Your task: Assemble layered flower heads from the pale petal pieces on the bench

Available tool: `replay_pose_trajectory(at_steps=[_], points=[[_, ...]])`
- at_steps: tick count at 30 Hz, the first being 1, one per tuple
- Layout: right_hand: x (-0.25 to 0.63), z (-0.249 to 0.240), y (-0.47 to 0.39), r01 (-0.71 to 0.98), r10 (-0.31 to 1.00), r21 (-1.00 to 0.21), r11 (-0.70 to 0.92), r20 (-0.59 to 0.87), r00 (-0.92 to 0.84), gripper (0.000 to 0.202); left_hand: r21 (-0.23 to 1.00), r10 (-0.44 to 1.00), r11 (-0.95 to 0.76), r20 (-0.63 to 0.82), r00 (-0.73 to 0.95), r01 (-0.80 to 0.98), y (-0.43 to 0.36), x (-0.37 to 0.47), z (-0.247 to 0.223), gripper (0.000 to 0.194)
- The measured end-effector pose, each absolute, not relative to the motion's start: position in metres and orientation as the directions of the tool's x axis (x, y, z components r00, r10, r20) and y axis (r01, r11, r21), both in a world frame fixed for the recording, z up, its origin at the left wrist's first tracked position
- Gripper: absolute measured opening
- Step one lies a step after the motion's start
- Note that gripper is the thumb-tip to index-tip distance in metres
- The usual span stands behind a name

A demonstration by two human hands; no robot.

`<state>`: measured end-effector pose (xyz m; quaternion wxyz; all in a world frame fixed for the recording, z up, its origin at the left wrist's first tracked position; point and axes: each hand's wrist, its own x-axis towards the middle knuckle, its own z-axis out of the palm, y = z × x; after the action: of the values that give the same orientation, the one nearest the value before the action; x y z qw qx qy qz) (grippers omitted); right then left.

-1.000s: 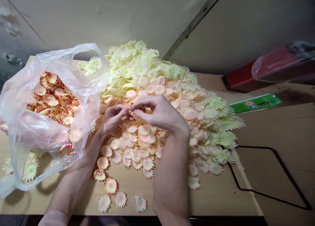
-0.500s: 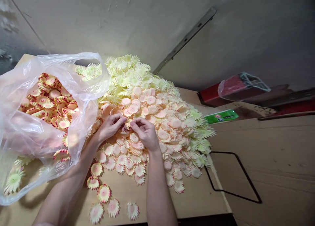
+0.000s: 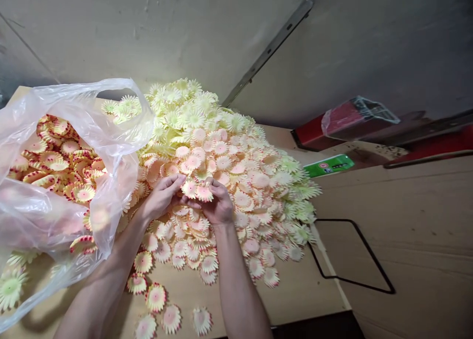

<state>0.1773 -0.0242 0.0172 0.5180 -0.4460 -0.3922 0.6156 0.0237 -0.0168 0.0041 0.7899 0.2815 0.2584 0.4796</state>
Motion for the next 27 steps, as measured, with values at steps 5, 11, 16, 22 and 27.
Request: replay_pose_trajectory(at_steps=[5, 11, 16, 22, 27], points=[[0.181, 0.02, -0.022, -0.35, 0.982, -0.917, -0.191, -0.178, -0.069, 0.039, 0.609, 0.863, 0.438, -0.081, 0.498, -0.661, -0.016, 0.014, 0.012, 0.045], [0.187, 0.014, -0.016, -0.439, 0.988, -0.898, -0.036, -0.097, 0.119, 0.041, 0.617, 0.927, 0.345, -0.108, 0.358, -0.707, -0.014, 0.004, 0.016, 0.034], [0.181, 0.006, -0.013, -0.448, 0.983, -0.879, -0.164, -0.183, -0.001, 0.041, 0.653, 0.926, 0.357, -0.153, 0.346, -0.668, -0.012, 0.007, 0.015, 0.035], [0.18, 0.004, -0.008, -0.434, 0.989, -0.891, -0.133, -0.147, 0.0, 0.042, 0.743, 0.962, 0.253, -0.124, 0.243, -0.619, -0.008, -0.003, 0.017, 0.024], [0.18, 0.004, -0.007, -0.463, 0.991, -0.877, -0.127, -0.132, -0.022, 0.037, 0.775, 0.968, 0.243, -0.15, 0.203, -0.583, -0.006, -0.004, 0.015, 0.013]])
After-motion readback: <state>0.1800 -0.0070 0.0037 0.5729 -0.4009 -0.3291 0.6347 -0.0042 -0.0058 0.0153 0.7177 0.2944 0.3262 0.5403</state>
